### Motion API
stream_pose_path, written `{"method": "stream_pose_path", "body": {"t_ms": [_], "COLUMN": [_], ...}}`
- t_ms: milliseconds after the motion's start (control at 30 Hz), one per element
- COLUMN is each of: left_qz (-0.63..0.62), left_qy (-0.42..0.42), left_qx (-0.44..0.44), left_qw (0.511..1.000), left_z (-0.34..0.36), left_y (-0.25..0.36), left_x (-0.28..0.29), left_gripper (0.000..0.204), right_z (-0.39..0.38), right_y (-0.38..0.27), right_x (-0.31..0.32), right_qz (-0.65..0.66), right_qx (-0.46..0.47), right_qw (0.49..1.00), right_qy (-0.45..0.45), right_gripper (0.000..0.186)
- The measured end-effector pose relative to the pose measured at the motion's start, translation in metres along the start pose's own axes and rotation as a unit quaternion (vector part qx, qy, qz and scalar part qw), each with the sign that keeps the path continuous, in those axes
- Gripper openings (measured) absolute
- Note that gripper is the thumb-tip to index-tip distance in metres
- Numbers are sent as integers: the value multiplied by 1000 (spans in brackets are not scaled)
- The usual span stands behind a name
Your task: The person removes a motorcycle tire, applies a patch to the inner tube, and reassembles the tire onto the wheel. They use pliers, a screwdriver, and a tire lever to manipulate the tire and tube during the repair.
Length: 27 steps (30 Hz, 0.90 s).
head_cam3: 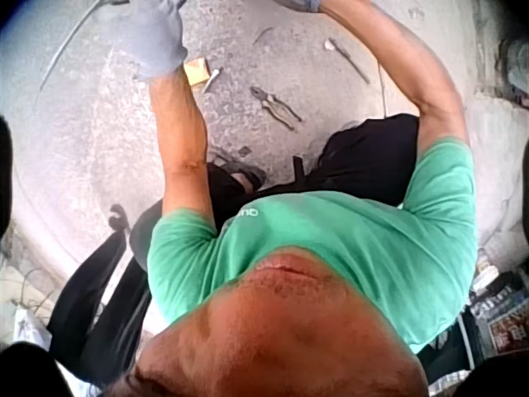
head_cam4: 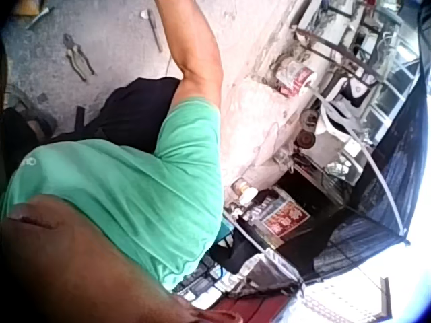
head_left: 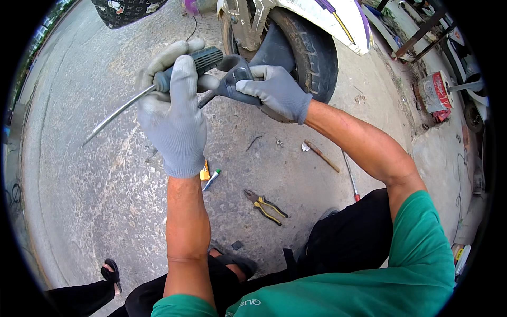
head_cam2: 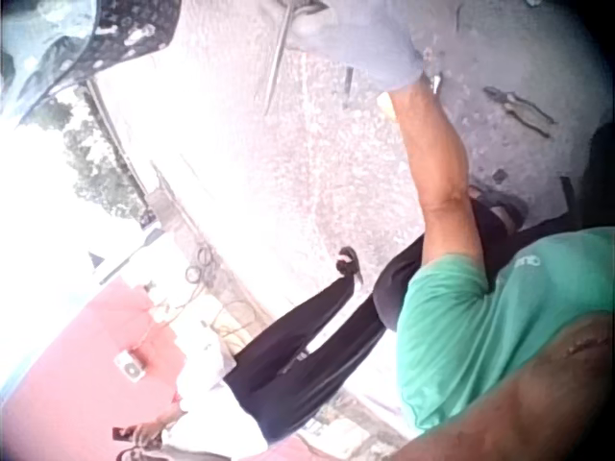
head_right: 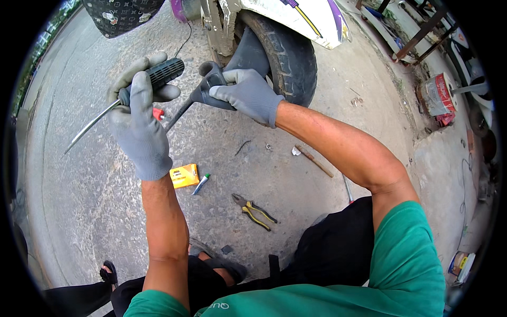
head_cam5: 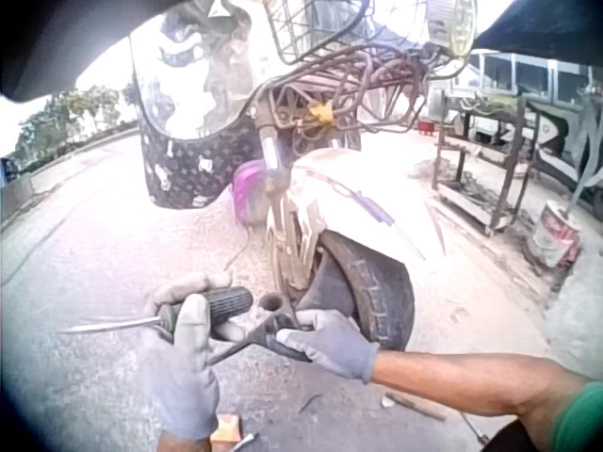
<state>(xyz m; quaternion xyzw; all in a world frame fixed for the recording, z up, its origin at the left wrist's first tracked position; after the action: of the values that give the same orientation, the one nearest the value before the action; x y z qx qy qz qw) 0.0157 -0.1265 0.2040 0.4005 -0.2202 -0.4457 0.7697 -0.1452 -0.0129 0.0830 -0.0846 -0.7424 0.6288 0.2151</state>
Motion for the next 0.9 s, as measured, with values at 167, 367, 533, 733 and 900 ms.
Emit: {"method": "stream_pose_path", "body": {"t_ms": [167,367,533,733,900], "left_qz": [214,-10,-90,158,255], "left_qy": [-126,-11,-257,-654,-714], "left_qx": [58,60,200,366,323], "left_qw": [967,998,941,642,567], "left_z": [9,6,-27,-169,-248], "left_y": [-40,-25,-72,-161,-212], "left_x": [-26,17,-5,-58,-77], "left_gripper": [24,21,24,28,40], "right_z": [14,5,13,2,7], "right_y": [-4,-6,6,-10,3], "right_x": [-11,-3,-2,-1,0], "right_qz": [27,-29,69,-84,-49], "right_qx": [18,9,42,-27,27], "right_qw": [999,1000,997,996,998], "right_qy": [-35,-10,-18,-14,0], "right_gripper": [28,26,24,30,28]}}
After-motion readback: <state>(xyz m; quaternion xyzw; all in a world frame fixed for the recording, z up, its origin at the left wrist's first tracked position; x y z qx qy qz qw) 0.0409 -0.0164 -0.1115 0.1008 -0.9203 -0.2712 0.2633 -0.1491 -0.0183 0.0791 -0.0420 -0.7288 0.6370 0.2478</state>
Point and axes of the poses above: each hand's wrist, its own z-axis towards the middle knuckle, its own x-axis out of the back of the hand, y = z × x, the point moved 8 cm from there along z, towards the middle knuckle, and after that the axes turned 15 degrees about -y, right-handed, at the moved point
